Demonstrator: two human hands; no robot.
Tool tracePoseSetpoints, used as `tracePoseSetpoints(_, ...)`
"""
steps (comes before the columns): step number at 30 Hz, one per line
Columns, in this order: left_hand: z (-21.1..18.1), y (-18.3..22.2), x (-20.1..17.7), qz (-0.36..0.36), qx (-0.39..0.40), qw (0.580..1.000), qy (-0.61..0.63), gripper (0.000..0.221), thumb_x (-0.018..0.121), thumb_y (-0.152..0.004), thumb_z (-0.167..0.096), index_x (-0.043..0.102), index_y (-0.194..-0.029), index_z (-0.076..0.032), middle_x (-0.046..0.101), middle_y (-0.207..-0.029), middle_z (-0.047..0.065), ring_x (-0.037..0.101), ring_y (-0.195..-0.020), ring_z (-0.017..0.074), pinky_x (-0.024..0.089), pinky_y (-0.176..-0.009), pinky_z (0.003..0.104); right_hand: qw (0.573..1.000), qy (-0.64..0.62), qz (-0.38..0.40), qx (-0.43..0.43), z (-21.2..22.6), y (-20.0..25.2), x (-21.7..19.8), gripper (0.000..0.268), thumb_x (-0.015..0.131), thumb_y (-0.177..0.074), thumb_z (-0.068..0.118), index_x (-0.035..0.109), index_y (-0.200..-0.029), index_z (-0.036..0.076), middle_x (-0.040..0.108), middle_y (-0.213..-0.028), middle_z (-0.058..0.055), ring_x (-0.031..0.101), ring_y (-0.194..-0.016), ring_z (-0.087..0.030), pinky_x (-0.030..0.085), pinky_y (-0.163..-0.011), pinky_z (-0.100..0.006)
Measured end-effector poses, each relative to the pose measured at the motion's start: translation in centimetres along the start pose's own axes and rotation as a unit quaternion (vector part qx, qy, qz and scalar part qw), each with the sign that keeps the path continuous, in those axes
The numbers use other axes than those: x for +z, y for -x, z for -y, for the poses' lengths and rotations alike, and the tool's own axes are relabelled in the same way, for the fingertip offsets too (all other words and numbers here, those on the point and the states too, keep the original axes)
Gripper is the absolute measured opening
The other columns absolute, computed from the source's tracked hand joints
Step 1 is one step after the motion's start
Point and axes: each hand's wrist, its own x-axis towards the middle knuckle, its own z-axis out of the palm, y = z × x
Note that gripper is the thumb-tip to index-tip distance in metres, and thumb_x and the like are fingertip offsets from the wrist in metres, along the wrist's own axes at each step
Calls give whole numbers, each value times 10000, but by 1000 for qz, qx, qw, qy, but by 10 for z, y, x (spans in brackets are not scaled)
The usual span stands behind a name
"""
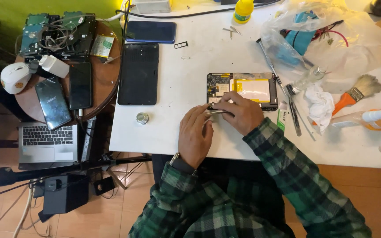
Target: Assembling the internal components of a tablet frame using a precision screwdriver and tweezers.
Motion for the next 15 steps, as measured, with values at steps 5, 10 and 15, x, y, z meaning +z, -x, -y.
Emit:
tracePoseSetpoints(5, 2, -2, -1, 6, -25, 999, 34, 181, 650, -890, -38, 655, -1064, -88, 686, -1286, 90, 605, -1255, 316, 464, -1072, 452, 996, 63, 39, -44, 2, 3, 2, 208, 703, -975, 159, 687, -1182, 175, 594, -1147, -62, 731, -994, -268, 592, -939, -379)
tracePoseSetpoints(10, 0, -4, -4, 19, -43, 998, 45, 219, 640, -903, -48, 618, -1110, -118, 685, -1278, 74, 587, -1279, 304, 451, -1075, 444, 996, 69, 7, -57, -3, 7, 13, 219, 704, -973, 140, 673, -1189, 166, 597, -1127, -55, 725, -1012, -246, 581, -953, -359)
tracePoseSetpoints(15, 14, -9, 4, 32, -53, 997, 38, 208, 649, -941, -91, 655, -1141, -146, 701, -1170, 43, 608, -1202, 289, 475, -1004, 418, 980, -71, -188, 1, 3, 6, 9, 171, 766, -963, 144, 708, -1122, 126, 624, -1006, -69, 706, -876, -271, 624, -796, -373)
